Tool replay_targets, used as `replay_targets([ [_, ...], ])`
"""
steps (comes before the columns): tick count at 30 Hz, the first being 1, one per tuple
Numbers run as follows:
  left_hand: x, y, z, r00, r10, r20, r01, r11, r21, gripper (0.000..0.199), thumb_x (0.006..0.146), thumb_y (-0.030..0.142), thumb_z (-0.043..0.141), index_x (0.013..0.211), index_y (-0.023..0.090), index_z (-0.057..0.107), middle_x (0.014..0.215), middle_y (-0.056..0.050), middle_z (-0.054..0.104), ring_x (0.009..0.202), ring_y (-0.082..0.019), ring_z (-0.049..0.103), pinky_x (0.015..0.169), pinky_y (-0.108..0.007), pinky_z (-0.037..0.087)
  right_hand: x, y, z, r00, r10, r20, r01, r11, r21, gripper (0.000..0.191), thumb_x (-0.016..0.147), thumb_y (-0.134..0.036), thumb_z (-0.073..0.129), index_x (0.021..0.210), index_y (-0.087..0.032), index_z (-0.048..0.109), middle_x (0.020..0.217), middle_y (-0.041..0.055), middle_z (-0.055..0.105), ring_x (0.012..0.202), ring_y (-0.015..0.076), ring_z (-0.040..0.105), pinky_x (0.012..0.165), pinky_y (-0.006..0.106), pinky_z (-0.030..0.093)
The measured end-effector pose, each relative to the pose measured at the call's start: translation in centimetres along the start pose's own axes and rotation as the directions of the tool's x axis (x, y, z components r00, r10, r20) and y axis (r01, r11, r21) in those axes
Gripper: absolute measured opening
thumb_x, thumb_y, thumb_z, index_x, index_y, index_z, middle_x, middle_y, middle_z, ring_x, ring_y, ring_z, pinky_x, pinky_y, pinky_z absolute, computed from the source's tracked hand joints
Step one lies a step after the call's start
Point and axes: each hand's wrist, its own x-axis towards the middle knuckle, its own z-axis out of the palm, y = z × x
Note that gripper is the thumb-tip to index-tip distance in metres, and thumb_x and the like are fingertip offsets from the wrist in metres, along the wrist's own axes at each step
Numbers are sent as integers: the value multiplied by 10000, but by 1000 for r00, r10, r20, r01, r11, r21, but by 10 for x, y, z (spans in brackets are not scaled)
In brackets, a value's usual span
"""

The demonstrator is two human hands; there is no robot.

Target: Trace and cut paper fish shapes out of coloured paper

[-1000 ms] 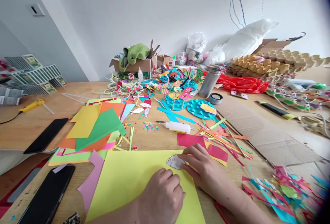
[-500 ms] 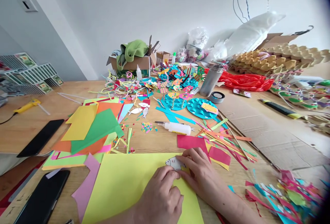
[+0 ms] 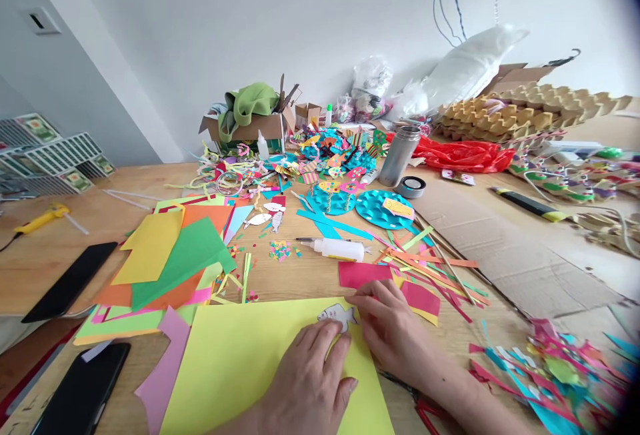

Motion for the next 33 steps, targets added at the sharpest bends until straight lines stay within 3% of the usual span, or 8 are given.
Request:
replay_targets([
  [3,-2,-3,3,999,32,19,-33,999,40,457,911,354,504,1292,101,502,1297,-131,574,1180,-253,530,968,-374,487,0,7,-7,999,-4,-38,4,1000,6,358,791,-29,488,997,-223,707,895,72,604,856,224,514,736,392,470],
  [10,-3,-5,6,998,44,48,-48,994,97,481,925,411,477,1283,94,531,1328,-107,567,1213,-245,511,994,-362,471,1,5,-12,998,-53,33,54,998,-18,318,810,-38,469,831,-208,736,880,88,604,829,213,495,715,375,468],
  [18,-4,-7,5,995,23,99,-33,995,97,496,936,413,452,1327,111,493,1401,-111,497,1287,-246,448,1021,-368,452,1,9,-8,998,-43,46,45,998,-44,341,873,-91,470,1027,-247,731,896,94,613,853,228,509,728,383,475],
  [33,-5,-9,5,990,1,140,-8,998,56,502,933,387,467,1367,137,444,1449,-102,439,1327,-244,394,1056,-377,412,1,9,-7,999,-25,39,29,995,-98,332,913,-125,448,1041,-246,730,859,98,604,829,228,516,711,381,469],
])
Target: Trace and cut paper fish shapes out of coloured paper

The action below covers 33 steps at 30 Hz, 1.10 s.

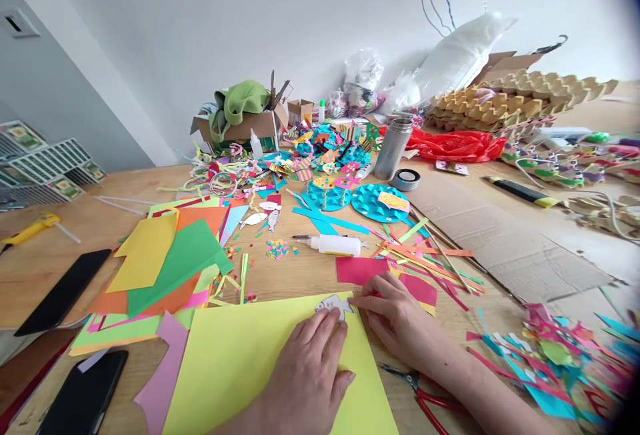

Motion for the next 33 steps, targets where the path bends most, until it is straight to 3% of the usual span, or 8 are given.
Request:
replay_targets([
  [21,-1,-1,2,1000,21,-7,-21,999,48,505,929,376,474,1374,140,437,1457,-88,431,1326,-240,390,1047,-368,405,-1,5,0,998,23,-51,-23,1000,-2,318,910,-101,414,965,-190,714,818,95,593,805,220,506,702,375,473],
  [33,-1,-1,2,1000,25,-12,-25,999,26,497,912,372,506,1352,146,455,1432,-98,462,1310,-243,404,1037,-366,405,-1,-3,-1,999,-39,3,39,998,47,336,909,-142,444,1072,-247,719,892,101,611,841,221,521,704,364,487],
])
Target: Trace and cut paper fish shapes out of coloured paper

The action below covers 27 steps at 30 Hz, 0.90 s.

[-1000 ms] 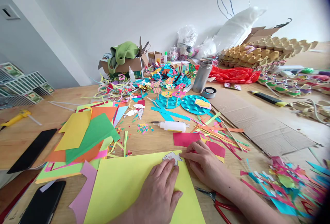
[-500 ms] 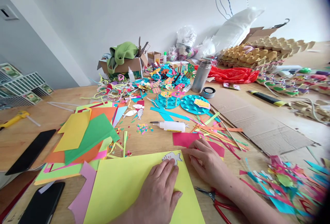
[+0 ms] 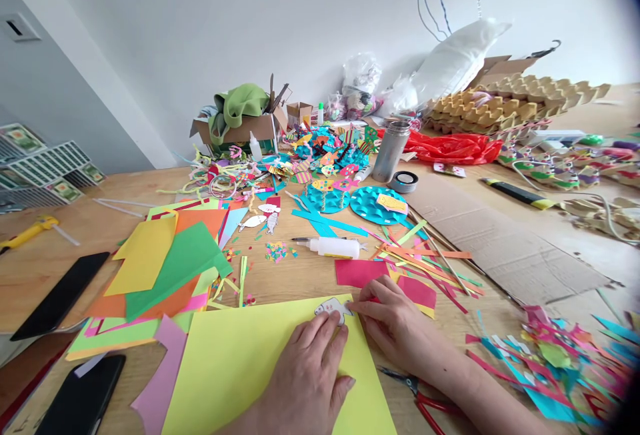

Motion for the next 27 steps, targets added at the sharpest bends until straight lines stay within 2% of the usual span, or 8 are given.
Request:
replay_targets([
  [11,3,-13,22,981,125,-146,-102,983,153,555,880,548,496,1247,133,529,1289,-105,585,1172,-232,506,913,-314,456,0,1,3,998,34,59,-35,999,10,339,939,-159,395,976,-240,721,879,96,594,855,225,528,704,362,499],
  [19,5,-28,41,930,248,-270,-171,945,278,550,903,590,410,1213,160,555,1210,-76,627,1096,-194,540,831,-268,470,0,-1,4,998,45,51,-45,999,8,327,935,-150,392,878,-227,705,880,85,592,861,216,532,703,344,503],
  [23,4,-18,31,964,158,-215,-121,976,179,551,883,543,495,1258,140,519,1252,-96,603,1140,-220,519,897,-307,460,0,-2,3,1000,17,6,-17,1000,-3,316,928,-146,416,906,-230,719,855,85,595,838,215,531,702,349,494],
  [27,2,-1,10,994,30,-108,-21,997,77,485,900,427,514,1297,148,497,1348,-96,543,1228,-241,473,987,-362,424,-1,3,1,994,-15,-109,14,1000,-11,307,923,-140,421,981,-213,713,816,86,592,801,215,518,680,359,475],
])
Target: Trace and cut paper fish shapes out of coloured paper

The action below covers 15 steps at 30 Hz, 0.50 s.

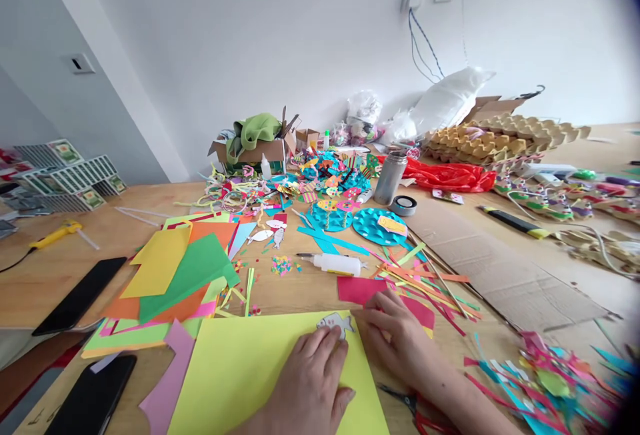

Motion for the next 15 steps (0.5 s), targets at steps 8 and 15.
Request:
replay_targets([
  [8,2,5,-16,992,-39,119,45,998,-50,461,901,331,518,1320,142,484,1412,-99,483,1280,-250,437,1030,-381,406,0,0,-1,1000,4,23,-4,1000,1,354,922,-117,407,1073,-218,710,827,85,601,803,212,513,719,387,484],
  [15,0,4,-13,989,-43,143,53,996,-67,484,905,342,513,1347,153,450,1437,-85,452,1315,-242,390,1069,-376,369,0,-4,2,993,5,119,-7,1000,14,379,902,-93,422,1095,-245,711,892,98,598,858,232,502,720,384,482],
])
